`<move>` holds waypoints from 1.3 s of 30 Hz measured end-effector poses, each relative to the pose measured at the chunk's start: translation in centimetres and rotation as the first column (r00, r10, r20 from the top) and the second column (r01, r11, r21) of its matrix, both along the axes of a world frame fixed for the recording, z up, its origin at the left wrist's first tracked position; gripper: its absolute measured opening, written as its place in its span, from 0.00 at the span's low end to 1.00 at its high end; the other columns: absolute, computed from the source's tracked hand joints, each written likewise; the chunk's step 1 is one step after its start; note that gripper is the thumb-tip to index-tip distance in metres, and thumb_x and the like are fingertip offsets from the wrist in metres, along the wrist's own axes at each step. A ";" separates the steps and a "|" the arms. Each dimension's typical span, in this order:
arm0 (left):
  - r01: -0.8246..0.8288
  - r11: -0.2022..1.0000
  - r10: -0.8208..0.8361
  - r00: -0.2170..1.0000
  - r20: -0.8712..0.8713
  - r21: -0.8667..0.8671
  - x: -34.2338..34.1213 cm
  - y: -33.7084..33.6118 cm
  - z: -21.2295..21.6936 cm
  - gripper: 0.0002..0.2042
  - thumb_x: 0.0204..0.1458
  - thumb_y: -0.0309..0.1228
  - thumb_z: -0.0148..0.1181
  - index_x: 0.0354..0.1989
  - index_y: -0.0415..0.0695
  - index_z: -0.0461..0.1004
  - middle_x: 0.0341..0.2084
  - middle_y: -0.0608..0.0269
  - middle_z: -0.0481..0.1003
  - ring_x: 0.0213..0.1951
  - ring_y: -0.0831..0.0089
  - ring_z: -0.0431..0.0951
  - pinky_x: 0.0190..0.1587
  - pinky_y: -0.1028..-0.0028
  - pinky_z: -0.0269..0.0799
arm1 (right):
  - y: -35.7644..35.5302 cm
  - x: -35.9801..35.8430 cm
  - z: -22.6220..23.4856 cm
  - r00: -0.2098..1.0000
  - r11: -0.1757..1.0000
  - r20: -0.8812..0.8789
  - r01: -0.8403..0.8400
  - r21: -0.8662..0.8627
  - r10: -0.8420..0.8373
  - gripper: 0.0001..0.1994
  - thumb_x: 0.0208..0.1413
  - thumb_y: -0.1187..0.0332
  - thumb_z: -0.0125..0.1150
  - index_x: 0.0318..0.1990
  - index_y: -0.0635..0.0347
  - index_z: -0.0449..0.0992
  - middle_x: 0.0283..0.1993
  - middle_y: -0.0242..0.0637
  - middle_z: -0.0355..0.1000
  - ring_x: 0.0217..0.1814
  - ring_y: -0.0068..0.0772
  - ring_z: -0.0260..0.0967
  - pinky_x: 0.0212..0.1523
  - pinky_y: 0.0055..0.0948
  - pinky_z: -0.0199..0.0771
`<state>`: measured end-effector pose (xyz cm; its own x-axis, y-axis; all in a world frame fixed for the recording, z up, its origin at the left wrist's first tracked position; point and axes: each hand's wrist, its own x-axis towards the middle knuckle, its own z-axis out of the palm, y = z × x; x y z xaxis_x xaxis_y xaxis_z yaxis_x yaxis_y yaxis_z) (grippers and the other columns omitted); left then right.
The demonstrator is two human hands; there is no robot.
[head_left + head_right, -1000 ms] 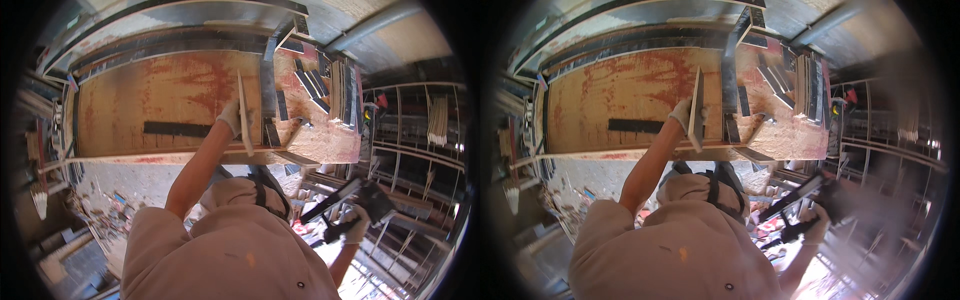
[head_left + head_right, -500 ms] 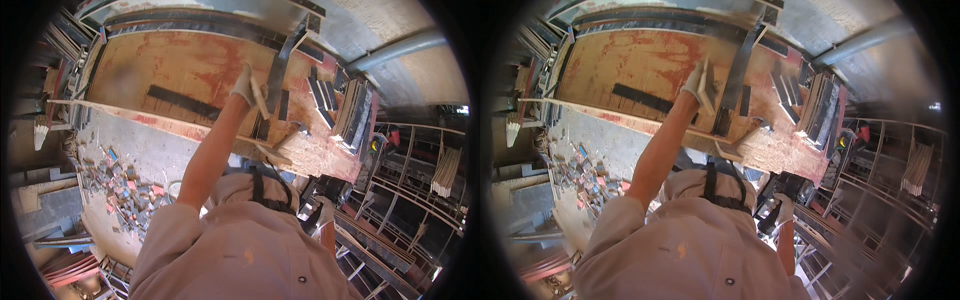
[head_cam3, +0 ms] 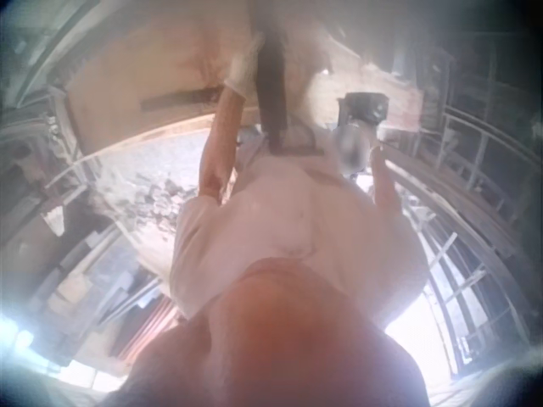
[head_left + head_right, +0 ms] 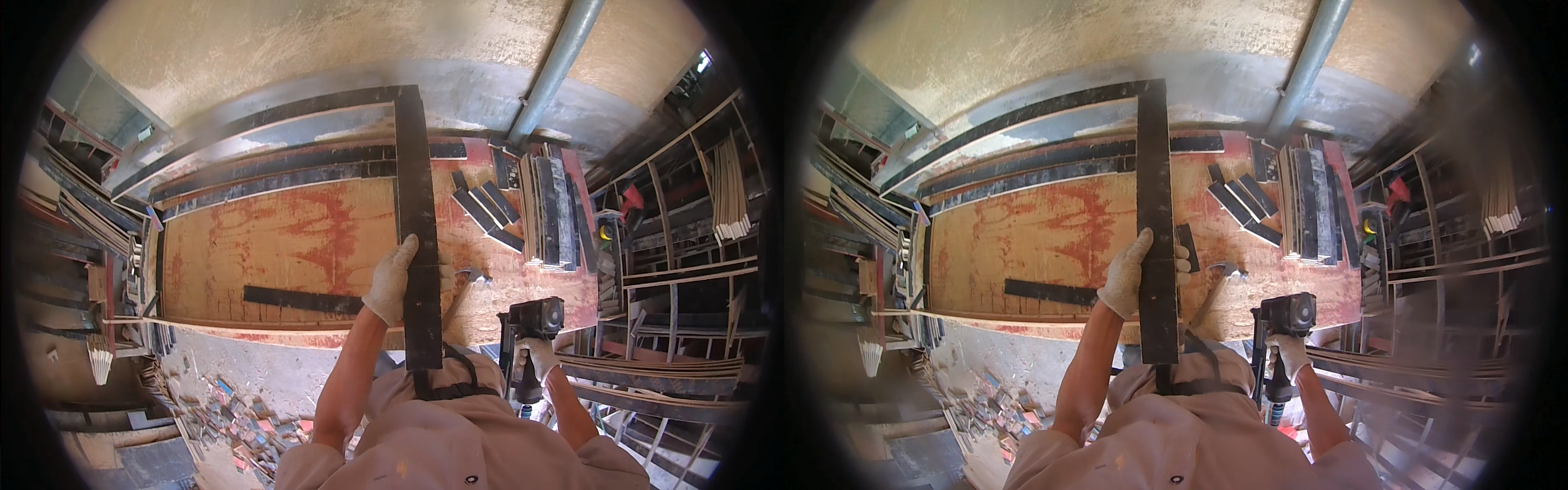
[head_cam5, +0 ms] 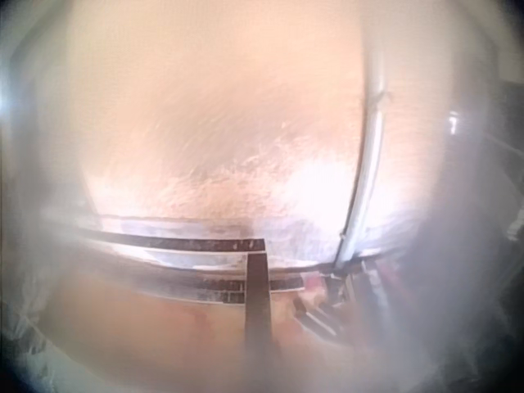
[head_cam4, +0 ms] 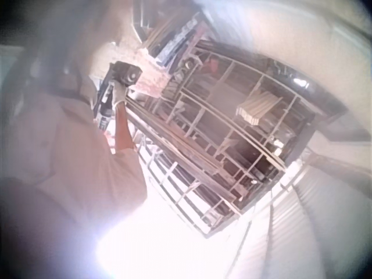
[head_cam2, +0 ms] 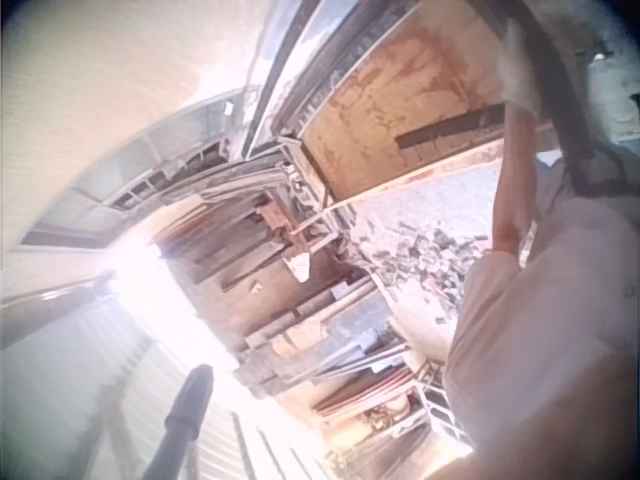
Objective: The person assembles a wooden frame by placing dark wooden strips onto a plywood base and securing them with a pneumatic nail gun. They repeatedly pick up strips, position them, and drive nails into the wood to fasten the pieces together.
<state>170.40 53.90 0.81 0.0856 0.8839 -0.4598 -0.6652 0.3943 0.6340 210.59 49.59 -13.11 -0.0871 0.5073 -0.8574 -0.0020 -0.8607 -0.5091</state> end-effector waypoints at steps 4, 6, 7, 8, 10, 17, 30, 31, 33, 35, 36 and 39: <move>-0.018 0.999 0.016 0.995 -0.099 -0.027 -0.2 2.1 -1.3 0.28 0.71 0.51 0.43 0.49 0.33 0.76 0.36 0.51 0.83 0.32 0.63 0.86 0.34 0.70 0.84 | 1.1 -0.8 -1.4 0.999 1.000 -0.032 -0.029 -0.004 0.029 0.06 0.51 0.71 0.67 0.35 0.53 0.76 0.20 0.28 0.64 0.15 0.27 0.61 0.17 0.33 0.68; -0.053 0.998 0.048 0.994 -0.098 -0.043 -0.3 2.5 -1.5 0.28 0.71 0.51 0.43 0.49 0.33 0.76 0.35 0.50 0.83 0.32 0.63 0.86 0.34 0.69 0.84 | 1.2 -1.6 -0.5 0.999 0.999 0.004 -0.048 0.017 0.048 0.06 0.51 0.71 0.67 0.35 0.53 0.76 0.21 0.28 0.64 0.15 0.27 0.62 0.17 0.33 0.69; -0.069 0.996 0.064 0.993 -0.096 -0.053 -0.4 2.6 -1.7 0.28 0.71 0.51 0.44 0.49 0.32 0.76 0.35 0.50 0.83 0.32 0.62 0.86 0.34 0.69 0.84 | 1.2 -1.7 -0.6 1.000 1.000 0.016 -0.020 0.017 0.019 0.06 0.52 0.70 0.67 0.35 0.55 0.76 0.20 0.28 0.64 0.15 0.27 0.63 0.17 0.33 0.69; -0.077 0.996 0.072 0.993 -0.091 -0.051 -0.5 2.7 -1.7 0.28 0.71 0.50 0.44 0.49 0.32 0.76 0.35 0.50 0.83 0.32 0.62 0.86 0.34 0.69 0.84 | 1.4 -2.1 -0.4 0.999 1.000 0.033 -0.013 0.000 0.013 0.05 0.52 0.70 0.67 0.35 0.55 0.76 0.20 0.28 0.64 0.15 0.27 0.63 0.17 0.34 0.70; -0.098 0.994 0.094 0.993 -0.070 -0.048 -0.3 3.0 -2.0 0.27 0.71 0.50 0.45 0.48 0.31 0.76 0.34 0.50 0.82 0.31 0.62 0.85 0.34 0.69 0.84 | 1.9 -2.8 0.8 0.997 0.999 0.079 -0.006 -0.034 0.008 0.05 0.53 0.70 0.67 0.34 0.57 0.77 0.20 0.29 0.64 0.16 0.28 0.64 0.16 0.34 0.70; -0.055 0.998 0.050 0.992 -0.119 -0.040 -0.5 2.8 -2.6 0.25 0.71 0.48 0.46 0.49 0.33 0.75 0.33 0.51 0.82 0.31 0.64 0.85 0.33 0.69 0.83 | 2.7 -2.9 0.8 0.998 1.000 0.059 -0.027 -0.010 0.028 0.05 0.54 0.70 0.66 0.32 0.60 0.77 0.19 0.32 0.65 0.16 0.29 0.65 0.16 0.34 0.72; -0.055 0.994 0.050 0.997 -0.056 -0.092 -0.4 3.3 -1.6 0.25 0.71 0.49 0.46 0.49 0.35 0.75 0.34 0.52 0.82 0.33 0.63 0.86 0.34 0.68 0.84 | 5.1 -4.1 1.1 0.999 0.998 0.032 -0.003 -0.062 0.005 0.05 0.52 0.72 0.67 0.30 0.58 0.75 0.20 0.32 0.62 0.16 0.32 0.63 0.18 0.38 0.67; -0.059 0.994 0.056 0.998 -0.035 -0.096 -0.4 3.4 -1.4 0.25 0.71 0.49 0.47 0.49 0.35 0.75 0.34 0.52 0.82 0.33 0.63 0.86 0.34 0.68 0.84 | 5.6 -4.2 1.2 1.000 0.996 0.027 -0.008 -0.087 0.011 0.06 0.52 0.71 0.67 0.30 0.58 0.74 0.20 0.32 0.63 0.16 0.32 0.63 0.18 0.38 0.68; -0.057 0.994 0.055 0.998 -0.027 -0.092 -0.5 3.4 -1.7 0.24 0.71 0.49 0.47 0.48 0.35 0.75 0.34 0.52 0.82 0.32 0.63 0.86 0.34 0.68 0.84 | 7.3 -4.9 2.7 0.998 0.998 0.043 -0.048 -0.045 0.050 0.06 0.53 0.69 0.68 0.30 0.60 0.77 0.20 0.32 0.65 0.17 0.29 0.65 0.17 0.35 0.70; -0.057 0.994 0.056 0.998 -0.019 -0.091 -0.7 3.4 -1.8 0.25 0.71 0.49 0.47 0.48 0.35 0.75 0.33 0.51 0.82 0.32 0.62 0.86 0.35 0.68 0.84 | 9.9 -7.4 6.4 0.999 1.000 0.031 -0.020 -0.006 0.020 0.06 0.53 0.69 0.69 0.30 0.60 0.78 0.21 0.32 0.66 0.16 0.27 0.64 0.16 0.30 0.67; -0.055 0.994 0.054 0.998 -0.011 -0.093 -0.7 3.5 -1.7 0.25 0.71 0.49 0.47 0.47 0.35 0.75 0.33 0.51 0.82 0.32 0.62 0.86 0.35 0.68 0.84 | 11.5 -8.3 8.0 0.998 0.997 0.033 -0.052 0.054 0.050 0.06 0.54 0.71 0.69 0.29 0.58 0.78 0.20 0.31 0.66 0.17 0.25 0.64 0.17 0.28 0.65; -0.042 0.994 0.046 0.999 0.030 -0.099 -0.6 3.5 -1.8 0.25 0.71 0.49 0.47 0.46 0.34 0.76 0.32 0.51 0.82 0.31 0.62 0.86 0.35 0.67 0.84 | 17.8 -9.0 9.0 0.964 0.989 -0.230 -0.114 0.098 0.134 0.09 0.56 0.69 0.71 0.43 0.59 0.80 0.23 0.29 0.69 0.20 0.22 0.65 0.21 0.25 0.67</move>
